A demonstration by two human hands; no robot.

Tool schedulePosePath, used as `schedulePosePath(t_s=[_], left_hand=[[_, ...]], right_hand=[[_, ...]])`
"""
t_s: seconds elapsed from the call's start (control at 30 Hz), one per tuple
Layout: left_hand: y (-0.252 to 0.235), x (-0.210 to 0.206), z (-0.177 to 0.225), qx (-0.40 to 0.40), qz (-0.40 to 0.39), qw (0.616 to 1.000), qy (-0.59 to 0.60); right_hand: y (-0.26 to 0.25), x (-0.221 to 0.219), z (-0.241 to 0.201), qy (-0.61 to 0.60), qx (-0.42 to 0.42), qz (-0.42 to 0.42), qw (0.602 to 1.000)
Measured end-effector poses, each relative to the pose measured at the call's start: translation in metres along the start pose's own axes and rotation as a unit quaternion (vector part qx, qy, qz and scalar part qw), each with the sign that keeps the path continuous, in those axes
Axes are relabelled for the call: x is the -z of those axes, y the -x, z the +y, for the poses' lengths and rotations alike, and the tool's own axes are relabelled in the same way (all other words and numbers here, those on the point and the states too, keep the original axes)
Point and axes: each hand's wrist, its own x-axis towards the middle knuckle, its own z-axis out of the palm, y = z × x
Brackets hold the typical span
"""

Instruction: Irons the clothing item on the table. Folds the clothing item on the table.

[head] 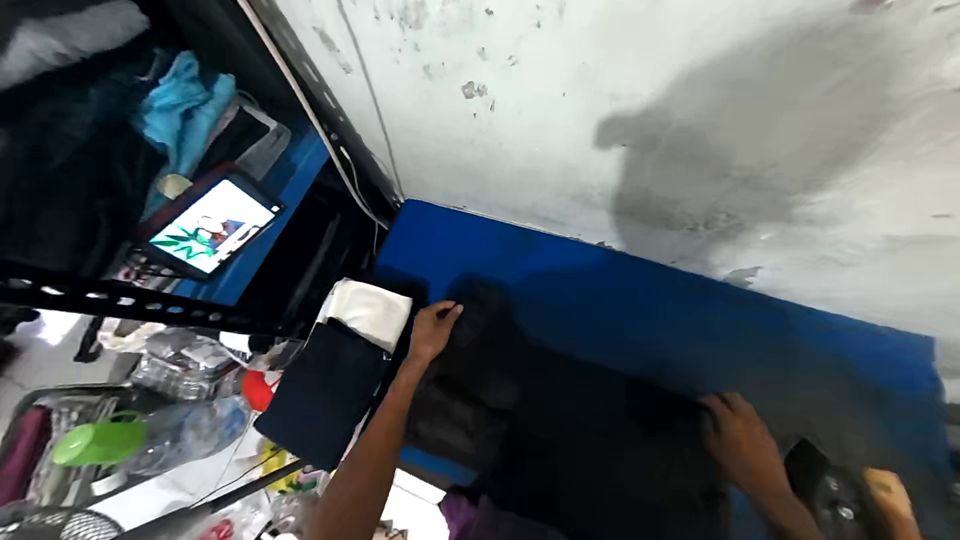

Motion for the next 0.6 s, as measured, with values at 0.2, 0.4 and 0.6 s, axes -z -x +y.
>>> schedulePosePath(t_s=[0.2, 0.4, 0.6], left_hand=[[0.118, 0.037, -0.041, -0.053, 0.068, 0.996, 0.035], [0.194, 0.008, -0.113, -0.006, 0.059, 0.998, -0.014], [0.198, -0.031, -0.080, -0.174, 0.133, 0.954, -0.206]], right_hand=[[0.072, 0.009, 0.004, -0.037, 0.055, 0.158, 0.985], [0.144, -0.039, 0.009, -0.035, 0.011, 0.148, 0.988], [0.161, -0.058, -0.012, -0.060, -0.151, 0.182, 0.970]])
